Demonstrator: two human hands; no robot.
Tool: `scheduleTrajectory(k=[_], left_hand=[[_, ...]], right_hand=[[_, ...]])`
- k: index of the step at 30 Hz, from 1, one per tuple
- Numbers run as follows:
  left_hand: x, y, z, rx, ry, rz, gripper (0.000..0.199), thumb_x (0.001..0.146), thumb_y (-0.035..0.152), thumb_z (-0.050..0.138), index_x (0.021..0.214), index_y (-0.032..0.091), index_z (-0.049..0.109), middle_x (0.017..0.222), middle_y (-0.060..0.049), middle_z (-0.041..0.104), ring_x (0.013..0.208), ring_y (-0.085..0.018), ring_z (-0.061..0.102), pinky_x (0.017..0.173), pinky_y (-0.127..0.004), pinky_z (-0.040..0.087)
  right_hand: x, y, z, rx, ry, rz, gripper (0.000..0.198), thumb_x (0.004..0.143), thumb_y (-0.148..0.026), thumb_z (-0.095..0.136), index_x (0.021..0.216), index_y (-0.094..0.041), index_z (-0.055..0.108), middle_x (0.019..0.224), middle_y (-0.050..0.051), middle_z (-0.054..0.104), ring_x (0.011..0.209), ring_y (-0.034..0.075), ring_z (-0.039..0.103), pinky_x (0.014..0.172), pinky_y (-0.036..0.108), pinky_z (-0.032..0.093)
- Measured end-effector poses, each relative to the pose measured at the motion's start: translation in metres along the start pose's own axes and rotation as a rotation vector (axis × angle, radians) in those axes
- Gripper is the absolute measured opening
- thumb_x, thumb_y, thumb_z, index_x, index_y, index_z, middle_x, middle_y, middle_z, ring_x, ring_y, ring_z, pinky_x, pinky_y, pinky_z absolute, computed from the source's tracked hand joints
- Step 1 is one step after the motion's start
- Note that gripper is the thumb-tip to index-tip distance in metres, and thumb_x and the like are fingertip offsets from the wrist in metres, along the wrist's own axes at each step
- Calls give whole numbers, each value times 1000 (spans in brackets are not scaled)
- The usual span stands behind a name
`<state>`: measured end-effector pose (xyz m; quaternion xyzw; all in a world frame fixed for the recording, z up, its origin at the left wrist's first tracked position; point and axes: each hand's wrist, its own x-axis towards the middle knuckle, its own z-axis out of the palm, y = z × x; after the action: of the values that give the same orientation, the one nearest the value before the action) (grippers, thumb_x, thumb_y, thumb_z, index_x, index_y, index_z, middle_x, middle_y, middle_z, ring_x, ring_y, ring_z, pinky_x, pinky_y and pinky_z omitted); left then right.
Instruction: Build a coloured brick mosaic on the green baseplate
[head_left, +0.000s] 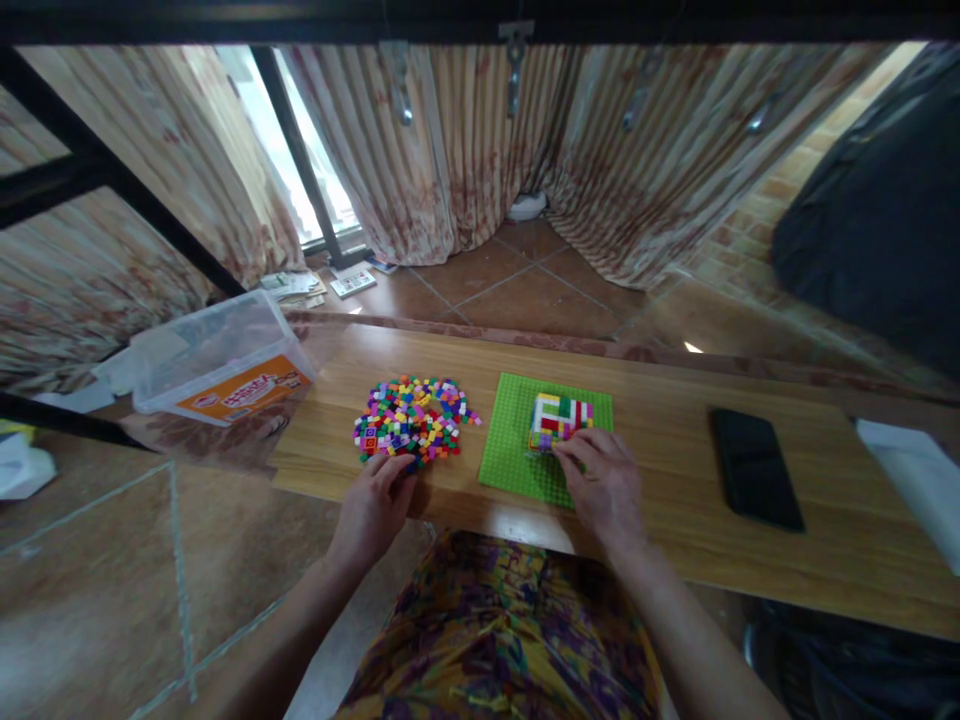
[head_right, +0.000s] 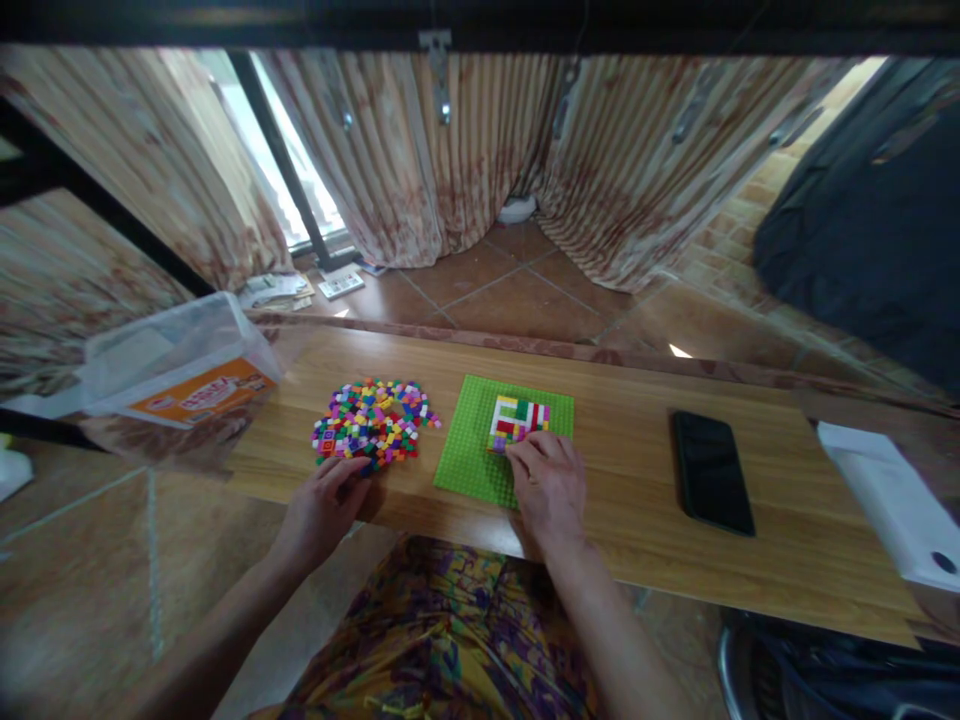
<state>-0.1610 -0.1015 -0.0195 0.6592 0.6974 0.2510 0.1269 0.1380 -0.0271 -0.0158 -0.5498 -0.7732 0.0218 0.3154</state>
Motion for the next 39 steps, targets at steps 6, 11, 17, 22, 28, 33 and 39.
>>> scheduleTrajectory(k=[6,11,17,22,28,33,39], left_hand=[[5,4,3,89,4,1,22,91,28,48,102,20,64,96,-7,66,87,-22,65,76,-33,53],[7,8,4,158,8,-3,18,91,25,46,97,20,62,92,-6,65,80,-21,64,69,-30,50],[8,12,9,195,41,-17,18,93,23,43,98,20,60,96,-7,65,79,-20,63,66,-28,48],[9,13,11,136,57,-26,17,93,22,42,96,19,58,95,-8,62,83,-22,62,68,-30,49],[12,31,8,-75,88,102,13,92,18,42,97,19,55,98,-9,60,93,-22,59,83,-34,50],[6,67,19,-266,-61,313,15,95,15,39,99,19,53,100,-8,61,96,-18,59,85,-29,49],[5,97,35,-400,-166,363,14,94,14,41,97,20,53,94,-5,62,91,-16,60,83,-27,49]], right_hand=[[-10,4,6,66,48,20,18,89,-33,58,83,-23,72,92,6,67,88,21,58,81,37,47],[-22,-5,7,207,163,123,18,90,-32,56,87,-23,72,94,7,68,89,20,63,83,39,51],[-24,-20,1,295,159,193,15,89,-29,57,88,-22,71,93,7,68,88,20,64,84,38,53],[-23,-32,-2,349,142,192,14,89,-27,57,87,-23,71,94,7,68,88,20,65,83,37,53],[-25,-62,-5,536,-30,251,19,91,-32,53,91,-24,70,94,5,70,90,19,65,82,35,52],[-27,-80,-5,682,-239,384,25,89,-38,56,104,-23,69,90,4,71,81,18,66,73,30,52],[-34,-69,-11,814,-278,528,21,86,-35,58,95,-22,71,94,4,74,89,20,67,81,33,52]])
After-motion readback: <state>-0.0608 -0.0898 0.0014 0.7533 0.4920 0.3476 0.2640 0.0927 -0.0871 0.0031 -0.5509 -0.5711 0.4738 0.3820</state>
